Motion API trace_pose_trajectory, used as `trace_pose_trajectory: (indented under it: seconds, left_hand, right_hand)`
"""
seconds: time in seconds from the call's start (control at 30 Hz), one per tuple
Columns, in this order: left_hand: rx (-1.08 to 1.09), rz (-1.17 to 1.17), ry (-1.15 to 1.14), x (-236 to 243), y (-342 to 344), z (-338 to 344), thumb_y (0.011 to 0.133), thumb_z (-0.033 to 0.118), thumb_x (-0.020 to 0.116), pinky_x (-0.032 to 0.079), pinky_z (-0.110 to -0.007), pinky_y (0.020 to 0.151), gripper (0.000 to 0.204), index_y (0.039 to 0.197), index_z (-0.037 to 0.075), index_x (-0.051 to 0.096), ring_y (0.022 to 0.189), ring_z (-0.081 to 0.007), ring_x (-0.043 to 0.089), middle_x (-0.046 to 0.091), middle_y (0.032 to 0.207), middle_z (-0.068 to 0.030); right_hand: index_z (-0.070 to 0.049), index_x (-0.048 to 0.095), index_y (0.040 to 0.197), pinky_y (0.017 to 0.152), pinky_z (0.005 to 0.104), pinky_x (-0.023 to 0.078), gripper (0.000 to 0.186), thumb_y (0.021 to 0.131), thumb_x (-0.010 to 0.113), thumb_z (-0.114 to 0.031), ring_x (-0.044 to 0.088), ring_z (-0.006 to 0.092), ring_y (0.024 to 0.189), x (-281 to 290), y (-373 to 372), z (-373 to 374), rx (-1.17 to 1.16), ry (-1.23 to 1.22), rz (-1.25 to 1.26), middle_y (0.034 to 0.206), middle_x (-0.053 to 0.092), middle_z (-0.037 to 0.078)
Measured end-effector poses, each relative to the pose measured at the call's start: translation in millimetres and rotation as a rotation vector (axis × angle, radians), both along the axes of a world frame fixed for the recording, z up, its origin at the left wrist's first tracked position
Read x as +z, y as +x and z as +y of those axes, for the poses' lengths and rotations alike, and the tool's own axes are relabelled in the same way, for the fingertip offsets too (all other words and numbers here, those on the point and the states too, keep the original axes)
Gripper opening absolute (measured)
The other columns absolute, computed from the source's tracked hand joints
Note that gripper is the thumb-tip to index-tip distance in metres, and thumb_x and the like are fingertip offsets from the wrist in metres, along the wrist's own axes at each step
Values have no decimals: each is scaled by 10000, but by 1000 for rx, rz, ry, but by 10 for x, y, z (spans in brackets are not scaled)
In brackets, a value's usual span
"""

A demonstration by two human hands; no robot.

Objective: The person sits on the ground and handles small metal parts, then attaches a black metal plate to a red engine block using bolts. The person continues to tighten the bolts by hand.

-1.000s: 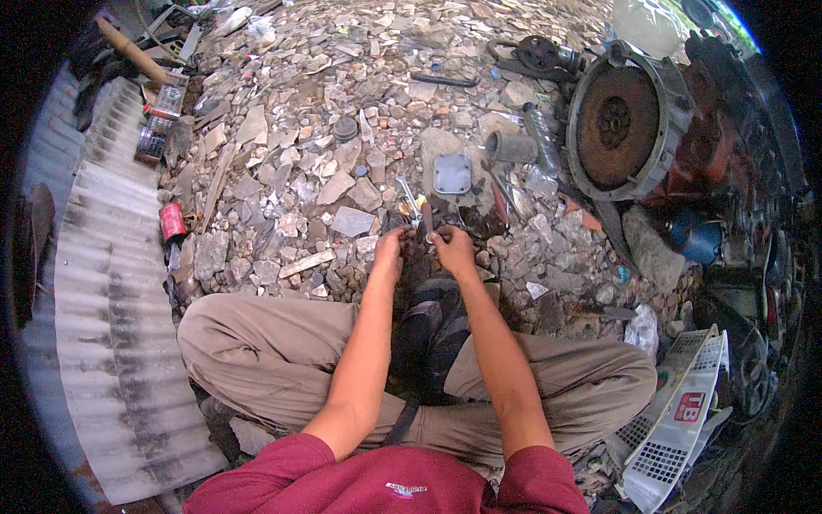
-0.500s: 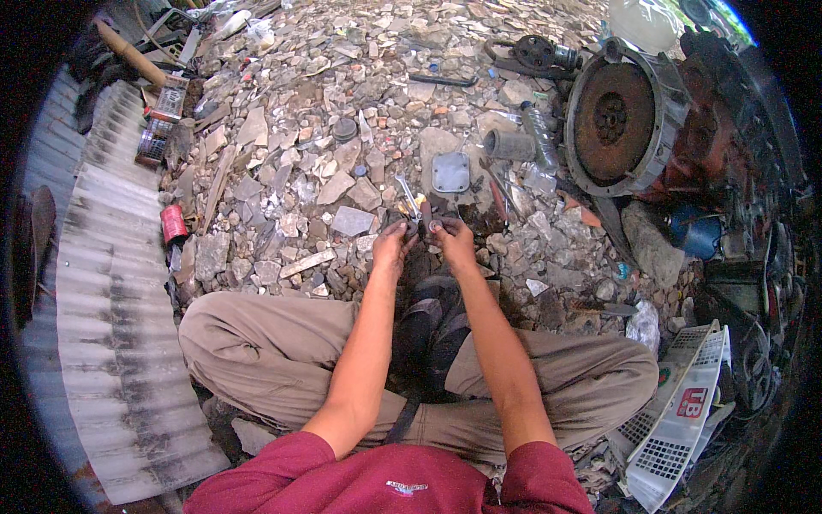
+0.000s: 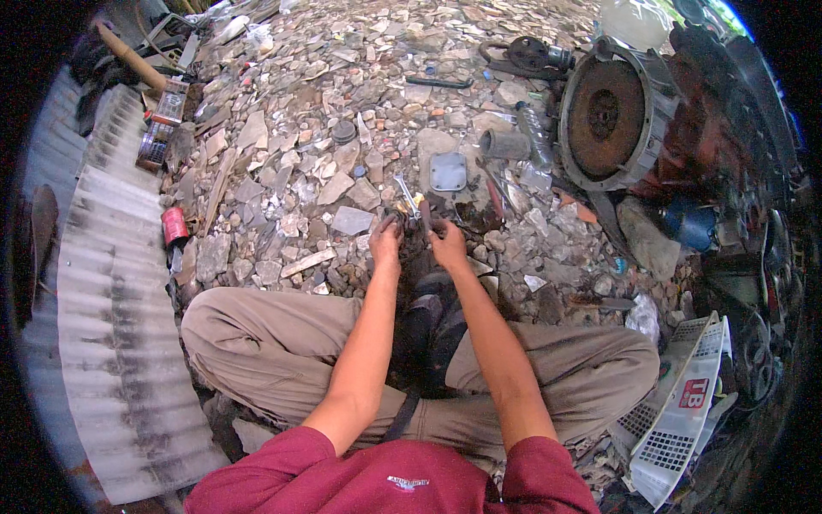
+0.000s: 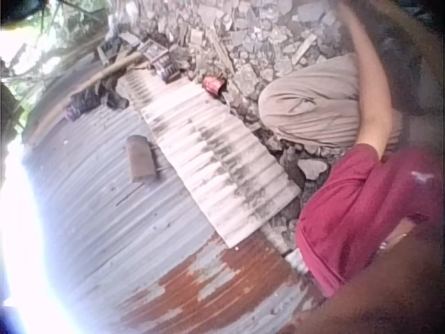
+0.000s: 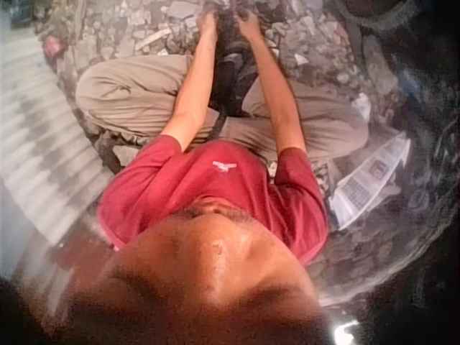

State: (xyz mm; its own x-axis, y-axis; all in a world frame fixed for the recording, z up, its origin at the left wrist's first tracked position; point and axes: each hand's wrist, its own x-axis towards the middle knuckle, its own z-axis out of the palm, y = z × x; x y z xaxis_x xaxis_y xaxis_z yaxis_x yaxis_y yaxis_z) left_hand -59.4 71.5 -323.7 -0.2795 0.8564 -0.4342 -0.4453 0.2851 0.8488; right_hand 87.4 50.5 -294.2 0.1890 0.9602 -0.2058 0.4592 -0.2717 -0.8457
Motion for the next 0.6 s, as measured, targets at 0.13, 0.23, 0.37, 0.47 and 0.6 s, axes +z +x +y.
trace_pose_trajectory:
  seconds: [0.13,0.23,0.37,0.47,0.6]
  left_hand:
    - [19,53,119,-40,16,60,941,46,537,545,-285,788,291,1214,-4,622,948,-193,687,710,1082,-100]
    - [27,-18,80,123,-4,-24,954,30,516,553,-298,788,260,1187,-17,620,936,-200,689,711,1084,-123]
    - [36,-108,46,334,92,0,961,50,514,556,-300,750,282,1219,-22,600,885,-195,686,711,1070,-140]
    - [38,-93,64,376,60,27,963,58,505,557,-306,705,289,1227,-13,599,853,-184,679,711,1072,-127]
    - [39,-147,35,433,115,35,967,75,490,544,-317,721,286,1211,-4,617,873,-182,667,710,1063,-110]
  right_hand:
    - [42,661,1121,851,401,526,349,847,732,-162,696,308,961,29,159,-31,-82,-14,1,1011,722,186]
    - [21,691,983,774,424,536,280,839,739,-214,702,342,867,332,122,-57,-101,-134,-32,900,729,168]
    - [36,687,853,730,440,533,333,840,732,-294,689,387,794,166,233,54,-166,156,-149,810,711,193]
    - [30,693,847,723,448,520,347,820,758,-309,694,375,772,195,282,220,-167,103,-207,771,711,188]
    - [44,600,1125,871,461,500,471,812,772,-264,638,405,999,81,353,488,-147,189,-361,1050,665,243]
